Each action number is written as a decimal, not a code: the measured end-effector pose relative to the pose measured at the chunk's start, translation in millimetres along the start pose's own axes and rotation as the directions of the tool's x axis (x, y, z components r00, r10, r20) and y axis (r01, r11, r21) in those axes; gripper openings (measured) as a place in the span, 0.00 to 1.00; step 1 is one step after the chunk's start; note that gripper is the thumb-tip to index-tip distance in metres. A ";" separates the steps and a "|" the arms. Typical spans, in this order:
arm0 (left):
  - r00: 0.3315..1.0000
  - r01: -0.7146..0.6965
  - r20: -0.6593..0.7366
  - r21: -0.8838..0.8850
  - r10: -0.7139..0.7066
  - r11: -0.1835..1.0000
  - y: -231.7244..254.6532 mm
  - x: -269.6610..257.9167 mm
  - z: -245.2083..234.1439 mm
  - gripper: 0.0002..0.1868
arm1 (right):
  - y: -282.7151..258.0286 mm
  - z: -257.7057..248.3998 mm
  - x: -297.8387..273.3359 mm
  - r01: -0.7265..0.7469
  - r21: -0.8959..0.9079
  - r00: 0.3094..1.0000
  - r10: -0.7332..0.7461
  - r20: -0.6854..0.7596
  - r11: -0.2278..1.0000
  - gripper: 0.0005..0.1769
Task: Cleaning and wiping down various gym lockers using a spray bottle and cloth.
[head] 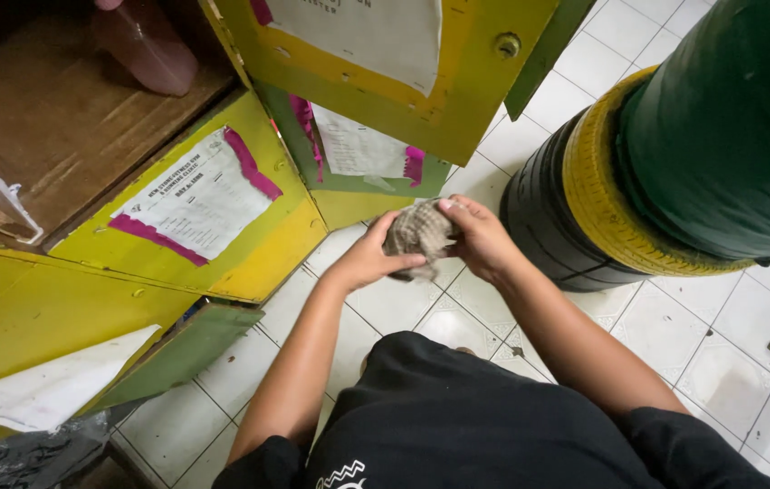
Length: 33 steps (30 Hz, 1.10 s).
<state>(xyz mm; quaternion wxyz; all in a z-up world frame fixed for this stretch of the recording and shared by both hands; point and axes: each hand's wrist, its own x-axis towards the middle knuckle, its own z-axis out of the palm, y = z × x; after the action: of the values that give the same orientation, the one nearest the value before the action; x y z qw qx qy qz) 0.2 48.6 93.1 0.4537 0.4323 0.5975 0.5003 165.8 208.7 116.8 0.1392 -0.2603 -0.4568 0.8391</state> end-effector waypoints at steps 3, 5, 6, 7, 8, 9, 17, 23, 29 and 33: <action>0.987 -0.068 -0.135 0.172 0.092 0.983 -24.0 5.0 -1.6 0.43 | -2.2 23.4 2.2 0.031 -0.007 0.999 -0.031 0.022 0.999 0.12; 0.968 -0.114 -0.203 0.181 0.151 0.977 -37.2 4.0 -7.4 0.39 | 0.1 34.6 4.2 0.045 -0.032 0.999 -0.044 0.022 0.998 0.16; 0.963 -0.056 -0.246 0.220 0.111 0.974 -39.6 1.9 -11.6 0.37 | 5.0 34.7 7.8 0.116 -0.073 0.992 -0.113 0.047 0.991 0.21; 0.954 0.005 -0.290 0.256 0.072 0.967 -42.3 -0.9 -15.7 0.34 | 10.4 35.2 11.1 0.188 -0.112 0.981 -0.180 0.075 0.976 0.27; 0.953 0.008 -0.294 0.257 0.070 0.966 -41.7 -3.9 -19.1 0.34 | 15.7 35.3 15.9 0.185 -0.110 0.981 -0.177 0.079 0.977 0.27; 0.956 -0.008 -0.289 0.150 0.051 0.989 -41.6 -7.6 -21.9 0.36 | 21.4 35.4 20.1 0.230 -0.162 0.971 -0.213 0.112 0.960 0.29; 0.978 -0.068 -0.195 0.017 0.070 0.998 -44.5 -28.9 -49.9 0.24 | 51.6 36.2 33.7 0.135 -0.380 0.990 -0.138 0.019 0.915 0.19; 0.973 0.021 -0.232 0.049 -0.009 0.999 -43.6 -23.0 -51.8 0.18 | 53.1 31.2 34.1 0.077 -0.450 0.990 -0.122 -0.073 0.890 0.16; 0.928 -0.021 -0.372 -0.030 0.008 0.999 -58.7 5.5 -38.7 0.16 | 36.5 17.1 41.2 0.342 -0.433 0.922 -0.209 0.326 0.834 0.34; 0.944 -0.014 -0.299 -0.454 -0.138 0.891 -40.8 5.7 -31.1 0.21 | 25.7 17.1 34.3 0.177 -0.376 0.965 -0.086 0.248 0.909 0.34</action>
<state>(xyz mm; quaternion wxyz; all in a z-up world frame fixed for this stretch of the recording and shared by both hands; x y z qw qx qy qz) -33.8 42.6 54.9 0.4531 0.2080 0.5450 0.6741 128.0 199.0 92.3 0.0876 -0.1546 -0.6461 0.7423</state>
